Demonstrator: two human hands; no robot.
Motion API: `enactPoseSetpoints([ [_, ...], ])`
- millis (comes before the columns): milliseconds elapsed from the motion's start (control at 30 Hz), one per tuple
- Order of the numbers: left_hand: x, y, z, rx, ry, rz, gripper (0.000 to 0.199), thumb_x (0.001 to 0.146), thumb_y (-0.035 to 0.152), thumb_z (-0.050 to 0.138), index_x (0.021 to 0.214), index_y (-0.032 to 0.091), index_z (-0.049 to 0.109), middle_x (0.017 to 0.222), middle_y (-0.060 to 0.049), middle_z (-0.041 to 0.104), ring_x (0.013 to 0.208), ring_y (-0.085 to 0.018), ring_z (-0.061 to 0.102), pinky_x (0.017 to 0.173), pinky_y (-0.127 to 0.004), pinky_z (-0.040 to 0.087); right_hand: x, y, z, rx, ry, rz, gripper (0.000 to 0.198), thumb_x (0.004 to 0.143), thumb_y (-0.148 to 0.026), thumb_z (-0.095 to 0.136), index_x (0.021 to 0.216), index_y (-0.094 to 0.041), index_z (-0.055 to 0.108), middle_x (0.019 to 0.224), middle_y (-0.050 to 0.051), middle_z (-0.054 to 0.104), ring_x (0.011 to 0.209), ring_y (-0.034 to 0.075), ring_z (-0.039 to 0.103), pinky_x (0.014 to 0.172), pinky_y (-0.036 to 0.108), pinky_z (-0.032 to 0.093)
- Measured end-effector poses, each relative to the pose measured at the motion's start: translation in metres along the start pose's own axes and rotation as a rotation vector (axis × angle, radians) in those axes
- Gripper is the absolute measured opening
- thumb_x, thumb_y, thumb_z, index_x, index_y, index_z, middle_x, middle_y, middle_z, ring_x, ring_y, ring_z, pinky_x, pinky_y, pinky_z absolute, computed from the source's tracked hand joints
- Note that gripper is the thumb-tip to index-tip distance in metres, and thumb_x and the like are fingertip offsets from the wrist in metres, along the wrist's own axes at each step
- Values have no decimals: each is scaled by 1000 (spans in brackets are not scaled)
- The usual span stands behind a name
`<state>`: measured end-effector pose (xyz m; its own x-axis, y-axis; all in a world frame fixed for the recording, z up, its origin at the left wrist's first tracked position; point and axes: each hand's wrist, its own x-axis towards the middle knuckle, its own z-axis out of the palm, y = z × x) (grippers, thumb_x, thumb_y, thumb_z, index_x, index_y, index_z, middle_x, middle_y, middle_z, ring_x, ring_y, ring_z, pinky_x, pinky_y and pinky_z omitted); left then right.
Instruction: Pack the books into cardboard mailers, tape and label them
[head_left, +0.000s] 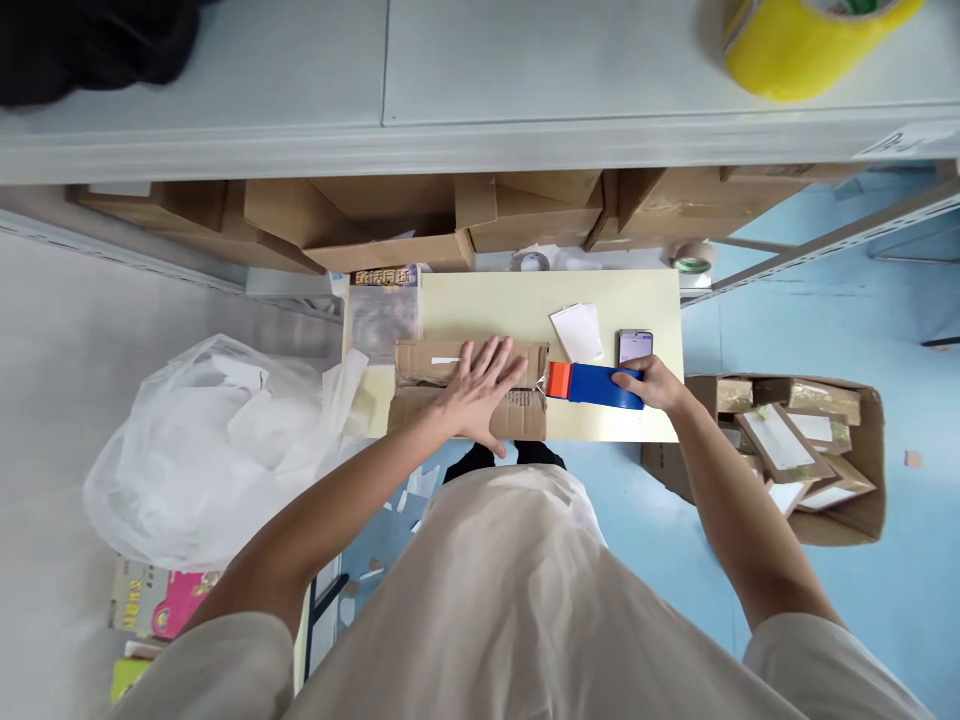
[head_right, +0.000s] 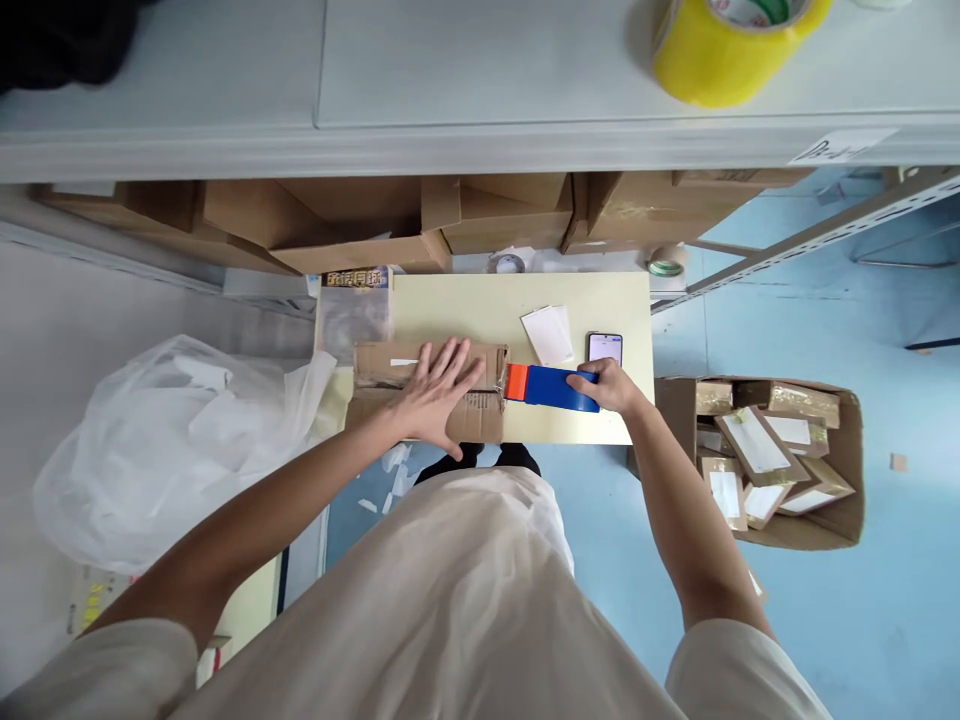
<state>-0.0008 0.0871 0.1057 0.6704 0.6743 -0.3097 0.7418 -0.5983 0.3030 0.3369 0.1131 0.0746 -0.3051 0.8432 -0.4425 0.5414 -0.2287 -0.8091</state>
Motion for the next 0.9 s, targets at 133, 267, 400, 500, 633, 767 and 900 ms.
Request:
enactPoseSetpoints([
  [133,14,4,-6,-7,-14,39,136,43,69,75,152,15,14,158,-22,0,141,-50,0,107,-64,-11,4,0,-2,30,-31,6,45,70,-52,65,48,-18,45,47,-4,39,43,8,35,40,23,26],
  [267,10,0,-3,-20,-30,13,133,41,63,77,152,18,17,159,-19,4,140,-47,8,109,-61,-8,2,1,-5,84,-69,1,47,69,-51,67,46,-19,41,46,-4,35,43,7,32,40,23,23],
  [400,7,-3,1,-20,-35,0,134,41,63,76,152,18,17,159,-19,4,140,-46,9,110,-60,-7,-9,6,-15,151,-103,22,50,70,-56,64,46,-19,41,45,-4,35,43,7,31,39,23,22],
  [500,8,-3,2,-21,-44,-9,136,40,64,76,152,16,15,158,-20,5,140,-45,10,110,-58,-6,-20,14,-29,99,-102,38,50,69,-58,63,46,-19,43,44,-3,38,42,7,32,39,24,24],
  [633,8,-4,3,-9,-44,-7,135,40,64,76,152,17,16,158,-19,6,139,-45,11,110,-58,-5,-27,20,-46,-103,-90,77,47,72,-60,57,52,-18,53,46,-2,47,42,9,40,39,23,31],
  [767,8,-3,2,19,-43,-19,134,40,64,77,151,19,17,158,-19,7,140,-44,11,110,-57,-2,-17,-6,-34,-472,-120,88,48,76,-61,50,54,-19,57,52,1,55,51,14,52,49,25,39],
  [900,8,5,-6,57,-48,-10,126,42,62,79,150,26,24,159,-16,6,140,-46,8,109,-60,-2,-1,-57,-3,-804,-100,134,51,79,-64,45,66,-19,67,68,9,66,74,26,64,63,31,44],
])
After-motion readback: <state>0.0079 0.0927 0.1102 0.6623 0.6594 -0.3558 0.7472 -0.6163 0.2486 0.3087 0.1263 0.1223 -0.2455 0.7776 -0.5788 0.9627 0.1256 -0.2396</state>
